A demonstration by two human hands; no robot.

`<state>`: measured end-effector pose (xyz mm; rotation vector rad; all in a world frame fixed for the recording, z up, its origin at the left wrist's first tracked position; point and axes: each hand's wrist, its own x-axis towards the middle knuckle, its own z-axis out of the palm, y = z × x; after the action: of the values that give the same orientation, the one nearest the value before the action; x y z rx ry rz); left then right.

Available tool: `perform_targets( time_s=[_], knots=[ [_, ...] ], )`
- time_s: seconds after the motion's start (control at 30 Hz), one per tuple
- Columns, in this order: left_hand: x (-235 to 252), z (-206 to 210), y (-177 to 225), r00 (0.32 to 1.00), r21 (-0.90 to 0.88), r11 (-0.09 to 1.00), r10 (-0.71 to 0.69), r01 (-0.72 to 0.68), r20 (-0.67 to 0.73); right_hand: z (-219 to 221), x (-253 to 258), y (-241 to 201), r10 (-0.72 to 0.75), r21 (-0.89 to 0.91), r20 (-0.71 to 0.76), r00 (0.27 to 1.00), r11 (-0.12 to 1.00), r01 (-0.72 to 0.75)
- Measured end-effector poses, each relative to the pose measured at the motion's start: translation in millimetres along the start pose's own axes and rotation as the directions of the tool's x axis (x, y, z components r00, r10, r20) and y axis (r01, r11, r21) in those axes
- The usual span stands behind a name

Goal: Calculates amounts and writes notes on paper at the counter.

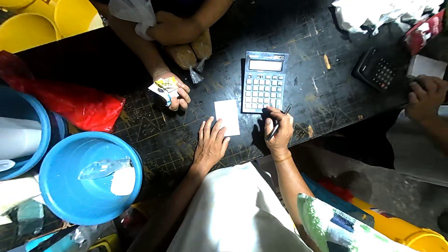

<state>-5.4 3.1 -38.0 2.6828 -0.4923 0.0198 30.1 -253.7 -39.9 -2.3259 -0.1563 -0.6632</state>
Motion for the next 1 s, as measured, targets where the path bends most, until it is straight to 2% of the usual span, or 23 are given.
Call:
perform_targets(
  time_s=[0.3,0.47,0.63,0.87,1.0],
  knots=[
    [-2,4,-2,1.0,-0.008,1.0,0.001,-0.002,-0.02,-3,11,-5,0.068,-0.054,-0.008,0.998,0.996,-0.069],
    [-1,4,-2,1.0,0.006,1.0,-0.001,0.001,-0.015,7,21,2,0.043,-0.117,0.088,0.995,0.993,-0.033],
    [-1,2,-1,1.0,-0.003,1.0,0.0,0.0,-0.009,10,34,-5,0.049,-0.124,0.096,0.994,0.992,-0.037],
    [-1,3,-1,1.0,0.006,1.0,-0.003,0.003,-0.003,16,52,-9,-0.02,-0.081,0.042,0.999,0.996,0.023],
    [-1,4,-2,1.0,0.011,1.0,-0.002,0.002,-0.002,23,46,-3,0.0,-0.136,0.107,0.994,0.991,0.015]
  ],
)
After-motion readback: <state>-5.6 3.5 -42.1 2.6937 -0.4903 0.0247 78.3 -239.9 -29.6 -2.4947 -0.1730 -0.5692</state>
